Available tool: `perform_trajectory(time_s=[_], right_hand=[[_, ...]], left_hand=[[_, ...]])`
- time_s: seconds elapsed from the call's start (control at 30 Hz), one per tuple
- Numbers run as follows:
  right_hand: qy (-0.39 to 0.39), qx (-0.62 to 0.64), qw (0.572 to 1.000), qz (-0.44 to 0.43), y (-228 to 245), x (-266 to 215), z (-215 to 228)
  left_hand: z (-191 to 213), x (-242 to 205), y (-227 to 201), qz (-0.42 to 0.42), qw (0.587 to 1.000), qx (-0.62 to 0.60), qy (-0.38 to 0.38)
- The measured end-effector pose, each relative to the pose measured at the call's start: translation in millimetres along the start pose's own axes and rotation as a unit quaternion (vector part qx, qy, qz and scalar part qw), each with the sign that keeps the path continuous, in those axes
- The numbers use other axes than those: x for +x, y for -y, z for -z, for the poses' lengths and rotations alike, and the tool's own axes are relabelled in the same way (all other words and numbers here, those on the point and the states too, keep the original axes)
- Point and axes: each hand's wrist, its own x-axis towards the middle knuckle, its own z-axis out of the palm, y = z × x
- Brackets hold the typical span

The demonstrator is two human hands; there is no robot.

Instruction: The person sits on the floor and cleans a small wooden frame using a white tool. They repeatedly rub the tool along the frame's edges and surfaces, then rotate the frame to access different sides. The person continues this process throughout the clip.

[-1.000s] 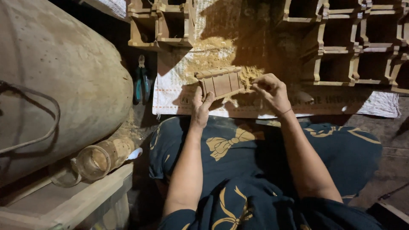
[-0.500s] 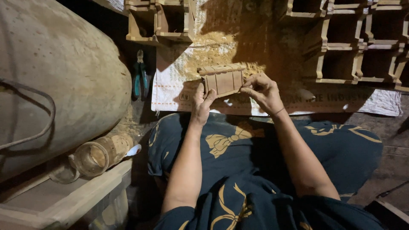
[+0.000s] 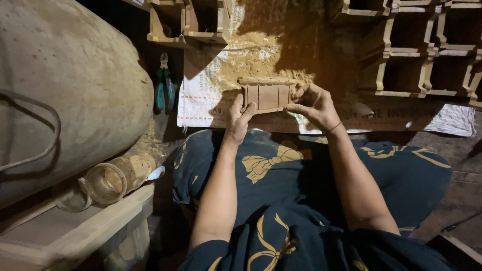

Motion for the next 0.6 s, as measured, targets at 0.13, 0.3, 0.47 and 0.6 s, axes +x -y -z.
perform_trajectory(time_s=[0.13, 0.3, 0.47, 0.6], right_hand=[[0.02, 0.002, 1.0, -0.012, 5, -2, 9], [0.026, 0.005, 0.999, -0.041, 19, -4, 4], [0.006, -0.048, 0.999, 0.009, 0, 0, -5], [0.001, -0.04, 0.999, 0.013, -3, 0, 2]], left_hand=[[0, -5, -6, 0.014, 1.0, 0.015, 0.006], [1, -3, -6, 0.023, 1.0, 0.012, -0.008], [0, 7, 10, 0.016, 1.0, 0.014, -0.003], [2, 7, 9, 0.01, 1.0, 0.019, -0.012]])
